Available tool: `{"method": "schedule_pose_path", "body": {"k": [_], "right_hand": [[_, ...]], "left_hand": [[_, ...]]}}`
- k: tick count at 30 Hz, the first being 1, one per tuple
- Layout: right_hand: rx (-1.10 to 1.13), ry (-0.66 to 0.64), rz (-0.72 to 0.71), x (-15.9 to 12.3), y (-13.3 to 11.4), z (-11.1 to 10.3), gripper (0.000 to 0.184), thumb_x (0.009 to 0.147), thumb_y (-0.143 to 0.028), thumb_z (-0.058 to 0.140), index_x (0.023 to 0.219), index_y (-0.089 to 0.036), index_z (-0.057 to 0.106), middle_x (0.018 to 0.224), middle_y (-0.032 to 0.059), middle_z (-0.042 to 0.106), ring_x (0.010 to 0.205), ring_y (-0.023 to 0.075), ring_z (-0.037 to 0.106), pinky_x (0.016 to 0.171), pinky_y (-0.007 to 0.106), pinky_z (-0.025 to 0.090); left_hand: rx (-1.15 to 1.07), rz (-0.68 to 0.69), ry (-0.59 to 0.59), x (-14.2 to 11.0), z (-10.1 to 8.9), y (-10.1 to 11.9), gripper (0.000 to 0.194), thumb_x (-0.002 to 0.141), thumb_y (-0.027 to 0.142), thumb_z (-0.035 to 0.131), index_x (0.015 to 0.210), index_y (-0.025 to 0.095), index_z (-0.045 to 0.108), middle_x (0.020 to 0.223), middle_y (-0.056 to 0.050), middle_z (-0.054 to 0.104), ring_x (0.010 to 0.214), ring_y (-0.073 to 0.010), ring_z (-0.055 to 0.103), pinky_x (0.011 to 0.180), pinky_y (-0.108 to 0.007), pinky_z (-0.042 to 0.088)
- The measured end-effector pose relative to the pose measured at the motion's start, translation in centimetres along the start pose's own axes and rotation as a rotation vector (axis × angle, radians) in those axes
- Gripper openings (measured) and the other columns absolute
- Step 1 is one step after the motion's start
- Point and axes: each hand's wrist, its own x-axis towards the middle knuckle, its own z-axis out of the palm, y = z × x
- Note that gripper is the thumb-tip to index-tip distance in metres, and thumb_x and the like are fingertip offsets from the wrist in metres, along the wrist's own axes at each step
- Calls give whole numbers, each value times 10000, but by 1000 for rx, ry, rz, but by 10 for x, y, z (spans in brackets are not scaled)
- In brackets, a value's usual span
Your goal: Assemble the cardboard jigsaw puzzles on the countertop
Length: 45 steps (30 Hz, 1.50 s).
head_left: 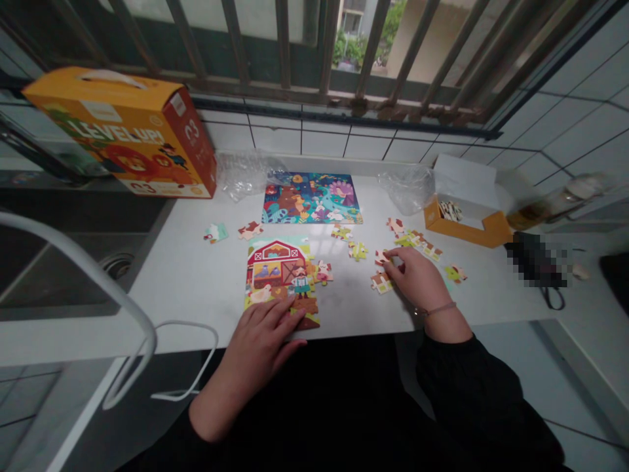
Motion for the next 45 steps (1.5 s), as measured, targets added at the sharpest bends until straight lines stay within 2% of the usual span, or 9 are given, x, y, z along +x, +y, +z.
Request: {"method": "schedule_pose_path", "body": {"k": [3, 7, 10, 17, 27, 31, 35, 40, 45], "right_hand": [[53, 77, 16, -6, -13, -6, 233, 1045, -370, 605, 1123, -212, 757, 1086, 117, 762, 909, 276, 696, 879, 433, 549], [92, 128, 12, -16, -37, -10, 220, 1055, -376, 596, 1082, -216, 744, 1020, 104, 746, 821, 254, 666, 810, 406, 528], [105, 127, -15, -21, -53, -10, 189, 1058, -338, 576, 1058, -229, 730, 986, 89, 738, 810, 243, 665, 798, 389, 523], [127, 157, -30, -28, -56, -7, 146, 1031, -305, 620, 1036, -213, 734, 963, 62, 729, 787, 207, 662, 769, 351, 508], [151, 159, -20, -30, -55, -7, 166, 1045, -335, 619, 1032, -222, 740, 968, 70, 742, 798, 213, 669, 769, 360, 515], [224, 143, -33, -30, -63, -9, 152, 1038, -330, 632, 1033, -226, 743, 958, 65, 738, 775, 206, 654, 750, 363, 516], [440, 24, 31, -31, -86, -7, 205, 1051, -403, 637, 1111, -239, 745, 1002, 65, 756, 773, 195, 664, 716, 355, 538], [811, -178, 149, -34, -121, 7, 385, 1026, -510, 687, 1315, -257, 670, 1168, 77, 788, 876, 200, 725, 703, 327, 580], [921, -105, 212, -32, -130, 16, 325, 1022, -567, 675, 1083, -248, 695, 1025, 61, 791, 863, 214, 733, 736, 336, 576]], "left_hand": [[3, -104, 33, 18, -8, -15, 380, 1108, 374, 546, 1451, 266, 672, 1488, -112, 704, 1316, -331, 666, 1079, -517, 538], [201, -574, 109, 61, -30, -52, 496, 1094, 409, 479, 1475, 128, 630, 1335, -211, 720, 1169, -395, 688, 979, -553, 565], [254, -698, 106, 94, -42, -82, 544, 1067, 407, 479, 1492, 94, 610, 1323, -238, 687, 1205, -428, 654, 993, -560, 558], [215, -796, -54, 131, -27, -129, 404, 1020, 382, 534, 1229, 110, 747, 1320, -269, 647, 1259, -457, 611, 1033, -565, 543], [-78, -893, 275, 123, -21, -159, 236, 899, 368, 758, 1043, 202, 670, 1111, -128, 697, 1065, -312, 662, 1003, -454, 538], [-382, -884, 477, 123, -27, -139, 207, 891, 381, 767, 946, 227, 640, 856, -11, 672, 790, -201, 643, 772, -329, 521], [-1024, -819, 554, 122, -19, -76, 377, 798, 426, 876, 935, 225, 588, 773, 25, 664, 721, -160, 685, 688, -269, 538], [-1612, -760, 280, 114, 7, 12, 488, 754, 438, 969, 917, 216, 566, 904, -10, 764, 888, -183, 793, 864, -319, 640], [-1464, -615, 76, 106, 15, 46, 348, 877, 472, 869, 936, 217, 640, 945, -28, 775, 893, -209, 786, 855, -370, 660]]}}
